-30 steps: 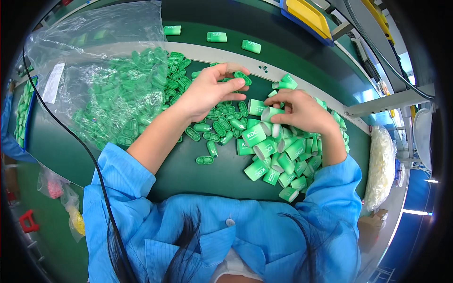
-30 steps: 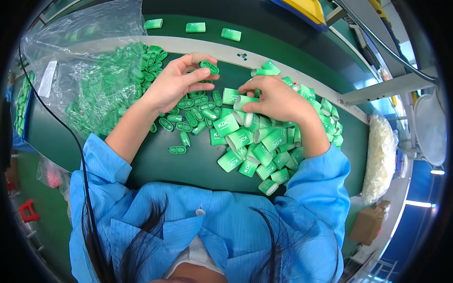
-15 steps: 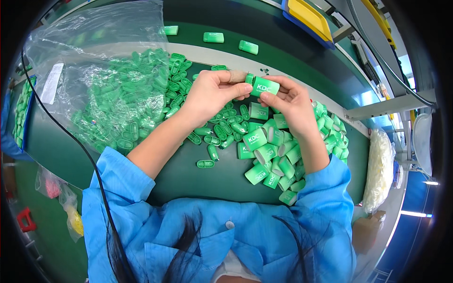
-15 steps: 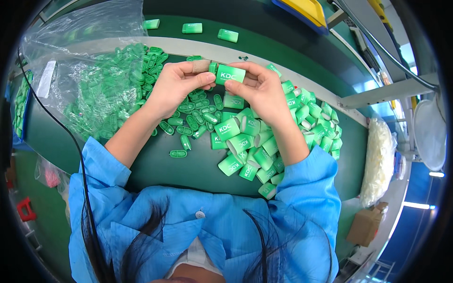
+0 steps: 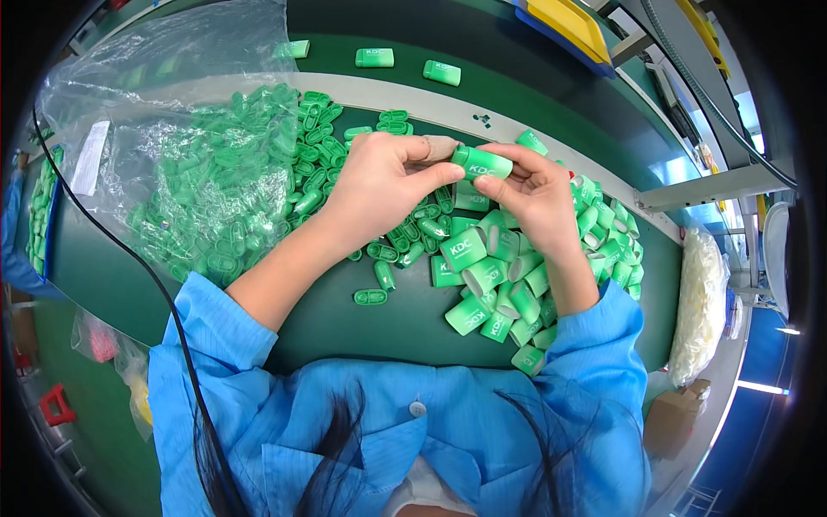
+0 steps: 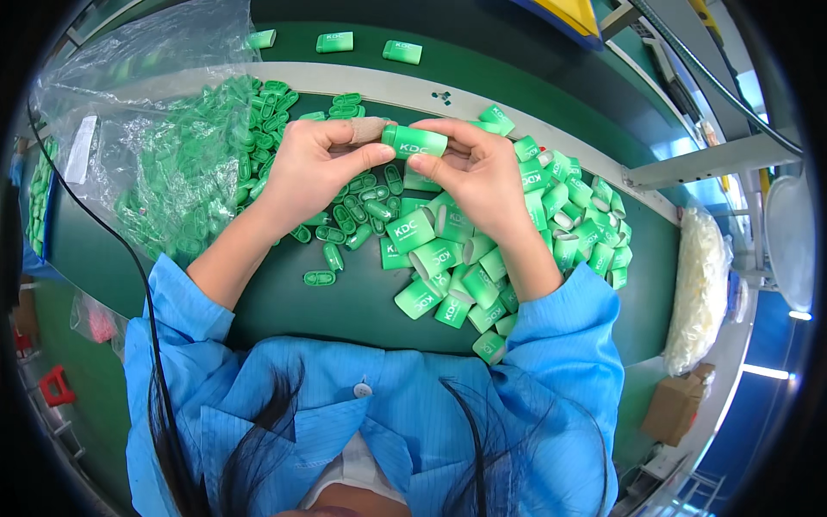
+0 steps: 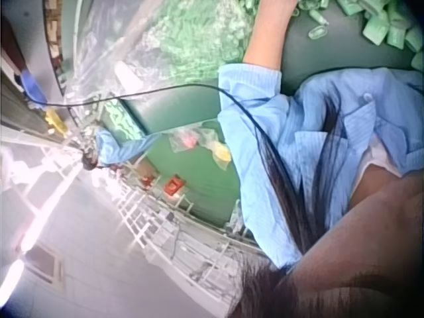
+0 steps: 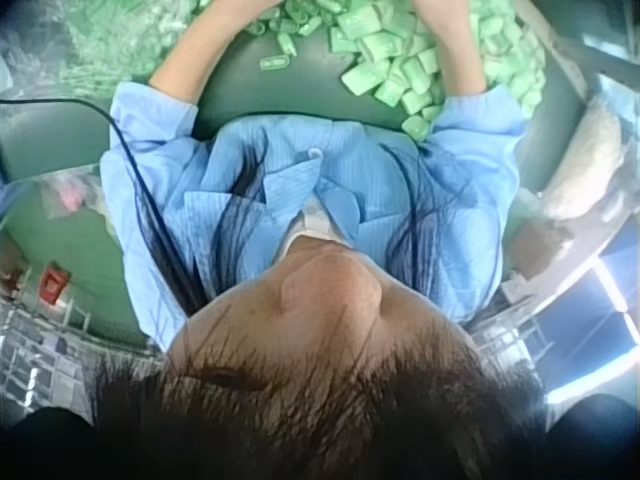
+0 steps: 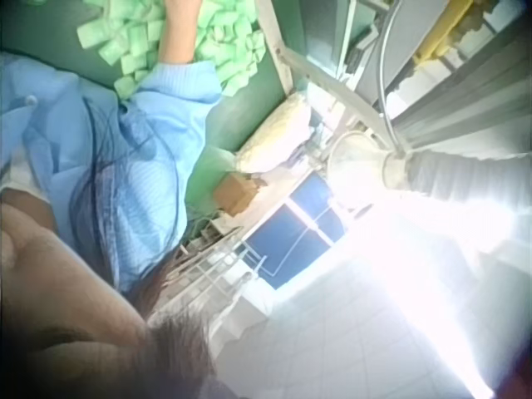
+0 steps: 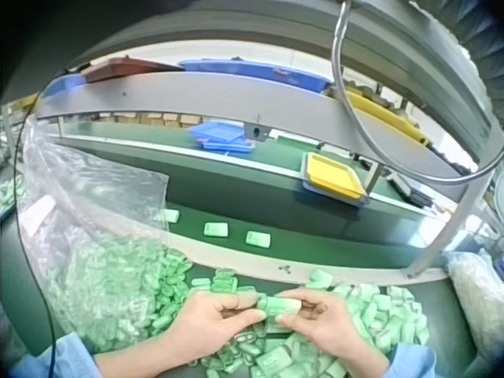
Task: The person assembles green plastic capsule components by hand on a factory workbench. They pick up a cylindrical body and a cap, fit them together, and place the finished unit on the table. The person periodically empties a blue bin of completed units onto the workspace to continue the process.
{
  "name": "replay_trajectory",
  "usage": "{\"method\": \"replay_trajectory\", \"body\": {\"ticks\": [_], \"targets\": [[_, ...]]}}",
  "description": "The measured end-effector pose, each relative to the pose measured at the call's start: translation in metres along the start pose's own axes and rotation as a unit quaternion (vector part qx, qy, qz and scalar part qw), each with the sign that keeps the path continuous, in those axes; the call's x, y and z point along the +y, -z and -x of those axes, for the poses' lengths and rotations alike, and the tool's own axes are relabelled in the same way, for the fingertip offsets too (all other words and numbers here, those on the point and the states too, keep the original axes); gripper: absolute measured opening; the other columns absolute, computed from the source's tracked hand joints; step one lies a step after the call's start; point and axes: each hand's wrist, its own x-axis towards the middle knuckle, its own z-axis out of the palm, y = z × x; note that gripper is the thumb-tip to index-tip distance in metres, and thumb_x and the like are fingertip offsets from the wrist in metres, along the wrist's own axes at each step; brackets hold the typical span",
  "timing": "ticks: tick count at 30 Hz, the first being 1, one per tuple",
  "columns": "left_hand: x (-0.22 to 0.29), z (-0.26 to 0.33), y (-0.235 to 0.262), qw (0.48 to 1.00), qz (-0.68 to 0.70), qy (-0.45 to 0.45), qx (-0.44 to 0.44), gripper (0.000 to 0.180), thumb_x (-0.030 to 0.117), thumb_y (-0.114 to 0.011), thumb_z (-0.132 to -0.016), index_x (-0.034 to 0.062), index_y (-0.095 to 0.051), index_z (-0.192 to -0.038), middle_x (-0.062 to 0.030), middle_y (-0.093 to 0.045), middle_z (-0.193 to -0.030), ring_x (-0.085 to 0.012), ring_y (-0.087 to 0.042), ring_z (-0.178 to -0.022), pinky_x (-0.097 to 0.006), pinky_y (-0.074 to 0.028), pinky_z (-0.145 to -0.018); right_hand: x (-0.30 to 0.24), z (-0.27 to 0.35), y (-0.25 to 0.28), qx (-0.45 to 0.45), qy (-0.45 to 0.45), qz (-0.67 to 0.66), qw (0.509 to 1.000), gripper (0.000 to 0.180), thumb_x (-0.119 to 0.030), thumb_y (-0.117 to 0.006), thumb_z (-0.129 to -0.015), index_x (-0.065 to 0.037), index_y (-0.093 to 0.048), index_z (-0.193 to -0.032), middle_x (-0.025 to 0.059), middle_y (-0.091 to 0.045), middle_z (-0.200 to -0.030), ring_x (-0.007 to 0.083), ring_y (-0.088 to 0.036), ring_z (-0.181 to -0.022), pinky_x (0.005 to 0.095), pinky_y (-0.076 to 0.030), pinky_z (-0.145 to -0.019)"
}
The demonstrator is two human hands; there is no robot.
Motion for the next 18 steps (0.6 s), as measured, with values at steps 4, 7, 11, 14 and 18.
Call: {"method": "replay_trajectory", "body": {"ticks": [4, 7, 11, 14, 18], "targets": [[0.004, 0.001, 0.003, 1.000, -0.005, -0.013, -0.009, 0.029, 0.008, -0.067, -0.080, -0.0049, -0.063, -0.106, -0.0079, -0.067, -0.092, -0.0079, -0.060, -0.084, -0.023, -0.050, -0.077, -0.002, -0.001, 0.004, -0.022, -0.010, -0.004, 1.000, 0.033, 0.002, -0.066, -0.079, 0.006, -0.057, -0.110, 0.0116, -0.064, -0.100, 0.0139, -0.061, -0.091, 0.0270, -0.051, -0.083], [0.003, 0.001, 0.003, 0.999, 0.032, -0.010, -0.018, 0.029, 0.008, -0.068, -0.080, -0.0055, -0.063, -0.105, -0.0080, -0.068, -0.091, -0.0076, -0.060, -0.083, -0.022, -0.050, -0.076, -0.006, -0.002, 0.008, -0.035, -0.036, 0.010, 0.999, 0.033, 0.002, -0.066, -0.078, 0.006, -0.058, -0.110, 0.0118, -0.064, -0.100, 0.0134, -0.062, -0.089, 0.0265, -0.052, -0.082], [0.004, 0.003, -0.001, 0.999, 0.011, -0.029, 0.006, 0.028, 0.008, -0.068, -0.079, -0.0064, -0.064, -0.103, -0.0085, -0.068, -0.089, -0.0076, -0.061, -0.081, -0.022, -0.051, -0.075, -0.005, 0.000, 0.004, -0.014, -0.026, 0.014, 0.999, 0.033, 0.002, -0.066, -0.078, 0.006, -0.058, -0.109, 0.0116, -0.065, -0.097, 0.0124, -0.062, -0.088, 0.0252, -0.052, -0.080], [0.003, 0.006, -0.005, 0.999, -0.014, -0.036, 0.027, 0.027, 0.008, -0.068, -0.079, -0.0061, -0.064, -0.102, -0.0097, -0.069, -0.088, -0.0084, -0.062, -0.081, -0.023, -0.051, -0.074, -0.005, 0.002, -0.001, 0.002, -0.007, 0.033, 0.999, 0.032, 0.002, -0.066, -0.078, 0.006, -0.059, -0.109, 0.0115, -0.065, -0.096, 0.0121, -0.062, -0.088, 0.0247, -0.052, -0.079], [0.008, 0.008, -0.003, 0.998, -0.039, -0.036, 0.030, 0.028, 0.009, -0.069, -0.079, -0.0048, -0.064, -0.103, -0.0107, -0.069, -0.090, -0.0099, -0.064, -0.083, -0.023, -0.052, -0.076, -0.013, 0.003, -0.001, 0.006, 0.000, 0.071, 0.997, 0.030, 0.002, -0.066, -0.078, 0.006, -0.060, -0.107, 0.0113, -0.066, -0.095, 0.0123, -0.063, -0.086, 0.0244, -0.053, -0.077]]}}
